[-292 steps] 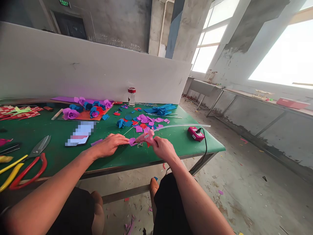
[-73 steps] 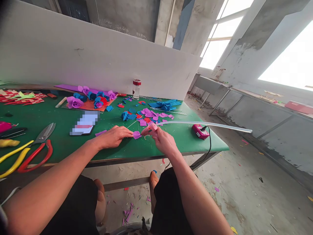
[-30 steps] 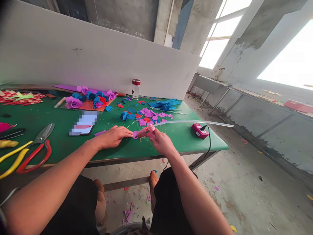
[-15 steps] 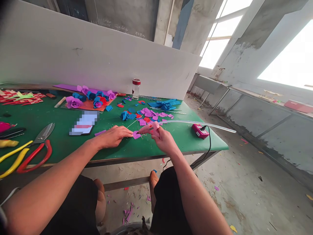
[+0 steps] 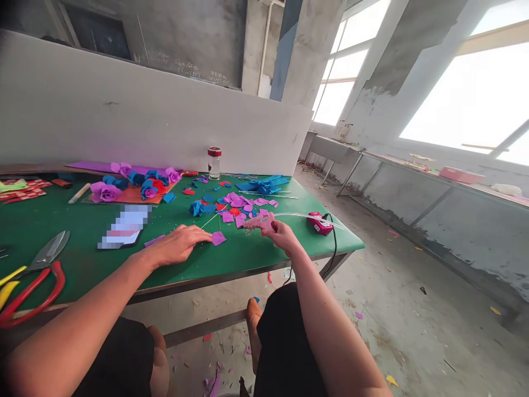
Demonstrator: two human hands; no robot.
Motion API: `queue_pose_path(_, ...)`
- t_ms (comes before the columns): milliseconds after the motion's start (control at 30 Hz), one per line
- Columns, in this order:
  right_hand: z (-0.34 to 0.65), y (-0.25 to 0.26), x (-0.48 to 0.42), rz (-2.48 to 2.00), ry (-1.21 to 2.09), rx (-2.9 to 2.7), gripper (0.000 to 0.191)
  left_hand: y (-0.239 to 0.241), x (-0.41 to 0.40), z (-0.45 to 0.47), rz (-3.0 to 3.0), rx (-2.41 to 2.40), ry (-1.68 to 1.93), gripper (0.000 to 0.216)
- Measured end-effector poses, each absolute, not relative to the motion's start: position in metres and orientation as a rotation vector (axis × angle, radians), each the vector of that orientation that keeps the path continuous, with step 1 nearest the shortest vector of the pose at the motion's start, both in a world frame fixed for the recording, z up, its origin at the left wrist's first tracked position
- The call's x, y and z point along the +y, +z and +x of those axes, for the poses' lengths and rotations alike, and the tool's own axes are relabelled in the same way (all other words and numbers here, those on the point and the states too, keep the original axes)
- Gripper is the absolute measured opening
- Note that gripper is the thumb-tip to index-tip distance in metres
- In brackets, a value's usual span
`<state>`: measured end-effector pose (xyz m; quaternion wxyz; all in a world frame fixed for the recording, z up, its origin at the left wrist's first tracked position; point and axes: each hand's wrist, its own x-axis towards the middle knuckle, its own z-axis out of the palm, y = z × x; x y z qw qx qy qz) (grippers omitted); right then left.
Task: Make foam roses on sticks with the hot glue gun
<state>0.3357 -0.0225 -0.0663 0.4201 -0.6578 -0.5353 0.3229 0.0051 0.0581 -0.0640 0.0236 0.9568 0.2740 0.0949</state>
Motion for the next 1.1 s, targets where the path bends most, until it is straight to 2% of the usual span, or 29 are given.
queue_pose_path(467, 0.345, -0.084, -0.025, -1.833, 0.531, -1.216, 0.026, -0.055, 0.054, 0.005, 2.914, 0.877, 0.292, 0.060)
queue_pose_path(667, 0.343, -0.083, -0.027, -1.936, 0.355, -1.258, 0.039, -0.055, 0.056, 0.004, 2.933, 0.868, 0.268, 0.063)
queue_pose_path(867, 0.334, -0.083, -0.025, -2.050, 0.172, -1.231, 0.023, -0.053, 0.056, 0.005, 2.948, 0.862, 0.246, 0.064)
queue_pose_path(1100, 0.305, -0.068, -0.038, -2.116, -0.016, -1.171, 0.021, -0.048, 0.067, -0.004, 2.923, 0.871, 0.411, 0.054)
